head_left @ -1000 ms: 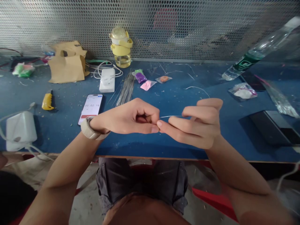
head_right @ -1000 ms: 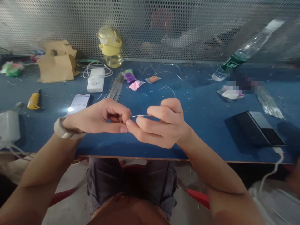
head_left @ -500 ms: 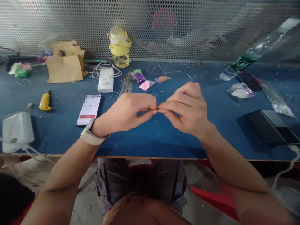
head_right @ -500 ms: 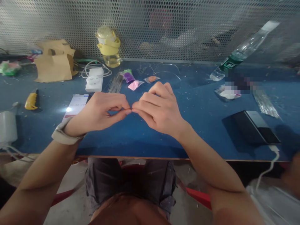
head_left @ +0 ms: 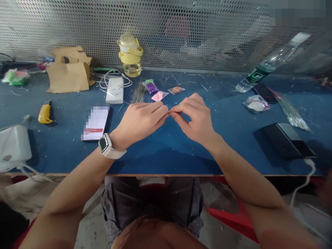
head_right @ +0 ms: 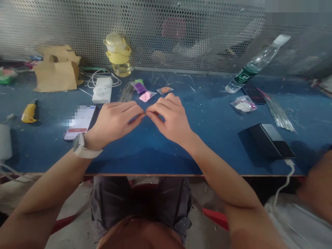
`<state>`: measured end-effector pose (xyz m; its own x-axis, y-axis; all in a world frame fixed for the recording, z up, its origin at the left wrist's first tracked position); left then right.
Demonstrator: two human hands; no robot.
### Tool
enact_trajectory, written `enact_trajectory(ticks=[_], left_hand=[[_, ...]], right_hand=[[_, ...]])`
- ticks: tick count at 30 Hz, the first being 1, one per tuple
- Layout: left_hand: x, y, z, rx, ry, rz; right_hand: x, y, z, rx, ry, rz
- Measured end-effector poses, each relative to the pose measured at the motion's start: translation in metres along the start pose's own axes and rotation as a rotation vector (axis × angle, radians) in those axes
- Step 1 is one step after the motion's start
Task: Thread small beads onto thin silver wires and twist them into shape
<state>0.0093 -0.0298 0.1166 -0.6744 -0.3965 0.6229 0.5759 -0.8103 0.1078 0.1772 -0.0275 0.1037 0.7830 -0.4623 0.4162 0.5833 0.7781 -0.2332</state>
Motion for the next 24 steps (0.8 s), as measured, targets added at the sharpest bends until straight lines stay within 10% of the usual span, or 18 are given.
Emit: enact_trajectory(ticks=[10, 24], left_hand=[[0.001, -0.005, -0.001, 0.366, 0.067, -0.359], [-0.022, -0.009, -0.005, 0.739, -0.121, -1.007]], right_hand=[[0.008, -0.006, -0.011, 0.15, 0.241, -0.152], [0.007, -0.01, -0.015, 0.19, 0.301, -0.194]])
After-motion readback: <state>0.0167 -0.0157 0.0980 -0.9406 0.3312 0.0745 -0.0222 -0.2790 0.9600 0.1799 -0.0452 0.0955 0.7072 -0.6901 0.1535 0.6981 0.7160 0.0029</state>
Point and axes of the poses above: each hand's wrist, its own z-axis towards the middle knuckle, its own x-axis out of the back of the hand, y = z × x, the point moved 7 cm from there along z, towards the middle knuckle, and after that the axes turned 12 degrees about y, right-handed, at the moved point
